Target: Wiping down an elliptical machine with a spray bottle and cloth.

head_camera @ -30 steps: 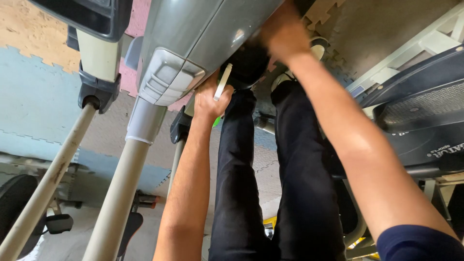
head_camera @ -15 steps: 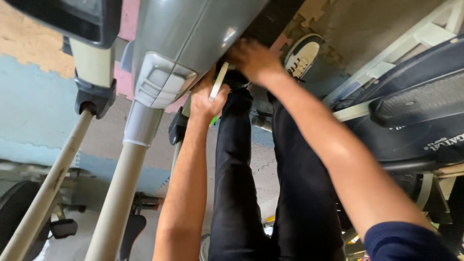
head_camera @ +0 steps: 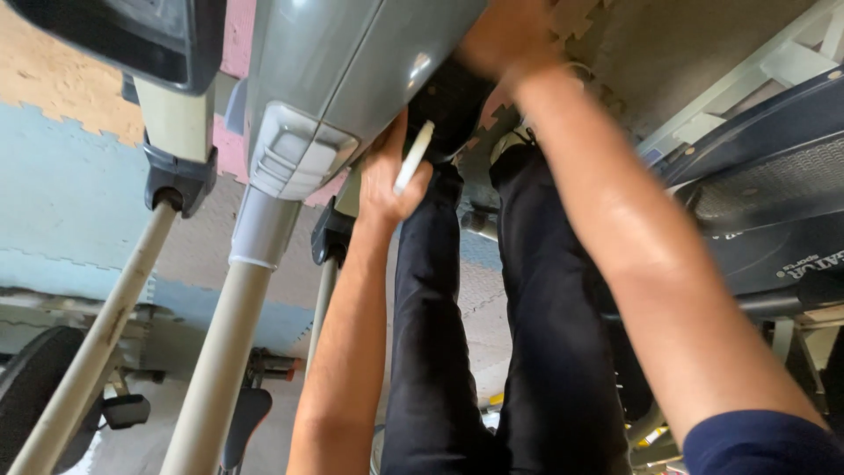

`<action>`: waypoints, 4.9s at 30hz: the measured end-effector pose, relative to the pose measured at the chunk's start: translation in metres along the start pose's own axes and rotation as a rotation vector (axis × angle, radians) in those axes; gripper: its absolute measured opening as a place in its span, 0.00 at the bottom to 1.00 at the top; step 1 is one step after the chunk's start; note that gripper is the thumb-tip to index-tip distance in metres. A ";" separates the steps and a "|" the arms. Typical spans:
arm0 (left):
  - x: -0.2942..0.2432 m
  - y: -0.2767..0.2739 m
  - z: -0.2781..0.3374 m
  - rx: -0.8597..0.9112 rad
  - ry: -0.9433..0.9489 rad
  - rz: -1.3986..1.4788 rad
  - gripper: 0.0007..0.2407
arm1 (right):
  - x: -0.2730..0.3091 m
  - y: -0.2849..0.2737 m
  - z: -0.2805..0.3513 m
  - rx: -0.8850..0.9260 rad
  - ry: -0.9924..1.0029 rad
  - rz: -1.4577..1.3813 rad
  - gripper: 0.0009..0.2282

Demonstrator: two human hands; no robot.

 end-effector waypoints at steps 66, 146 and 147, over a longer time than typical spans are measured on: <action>0.006 0.022 0.005 -0.059 -0.100 0.133 0.21 | -0.077 0.128 0.071 -0.192 0.526 -0.388 0.13; -0.528 -0.098 0.190 -0.849 -0.003 0.133 0.14 | 0.052 -0.495 0.294 -0.062 -0.156 -0.333 0.14; -0.532 -0.102 0.195 -0.865 -0.001 0.153 0.15 | 0.064 -0.510 0.290 -0.086 -0.191 -0.333 0.14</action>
Point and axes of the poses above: each hand's wrist, its own z-axis away from the middle knuckle, its own y-axis out of the palm, x = y × z, the point moved 4 cm from there along -z, towards the middle knuckle, and after that the axes turned 12 degrees about z, right-handed, at the moved point
